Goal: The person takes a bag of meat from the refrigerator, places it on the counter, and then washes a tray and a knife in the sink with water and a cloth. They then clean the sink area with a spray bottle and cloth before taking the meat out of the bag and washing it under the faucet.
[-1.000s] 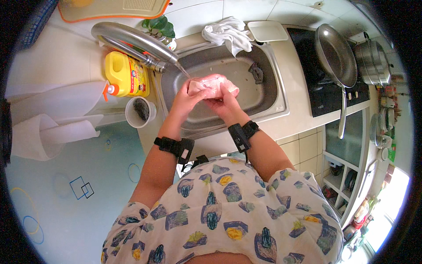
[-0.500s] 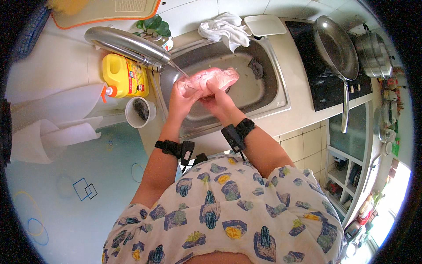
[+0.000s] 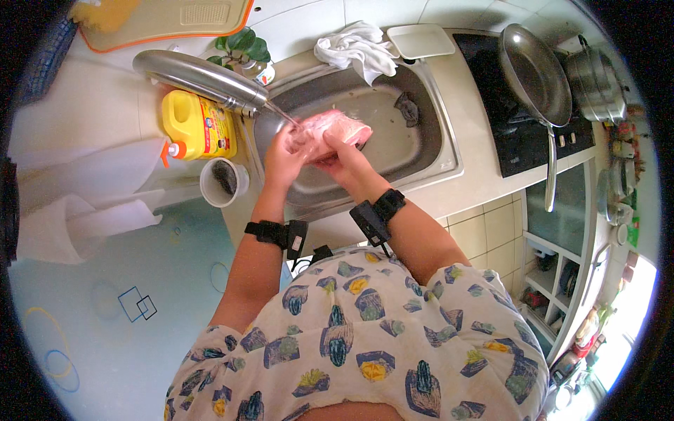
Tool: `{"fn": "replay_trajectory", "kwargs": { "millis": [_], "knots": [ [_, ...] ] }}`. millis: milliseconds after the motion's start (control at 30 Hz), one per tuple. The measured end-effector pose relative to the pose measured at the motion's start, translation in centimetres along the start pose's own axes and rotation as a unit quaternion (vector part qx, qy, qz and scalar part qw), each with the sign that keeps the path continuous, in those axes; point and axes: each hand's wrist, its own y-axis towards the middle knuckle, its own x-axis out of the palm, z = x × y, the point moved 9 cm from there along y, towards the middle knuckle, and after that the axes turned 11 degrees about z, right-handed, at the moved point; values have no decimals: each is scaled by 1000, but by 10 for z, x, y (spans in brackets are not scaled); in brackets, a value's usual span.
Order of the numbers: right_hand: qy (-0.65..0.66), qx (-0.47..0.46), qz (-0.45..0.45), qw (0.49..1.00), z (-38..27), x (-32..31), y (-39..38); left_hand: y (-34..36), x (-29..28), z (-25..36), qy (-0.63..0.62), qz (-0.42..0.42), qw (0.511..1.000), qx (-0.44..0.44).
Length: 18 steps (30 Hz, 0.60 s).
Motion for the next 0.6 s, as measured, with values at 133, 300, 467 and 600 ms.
{"fn": "replay_trajectory", "kwargs": {
  "millis": [133, 300, 467, 600],
  "knots": [
    [-67, -31, -19, 997, -9, 2, -8, 5, 4, 13, 157, -50, 986, -31],
    [-102, -64, -34, 992, -9, 14, -13, 10, -5, -17, 143, 21, 989, 20],
    [-212, -96, -88, 969, -14, 8, -8, -9, 27, -26, -27, -217, 935, -280],
    [-475, -284, -110, 826, -9, 23, -19, -5, 26, -16, -90, -204, 933, -283]
  ]
}}
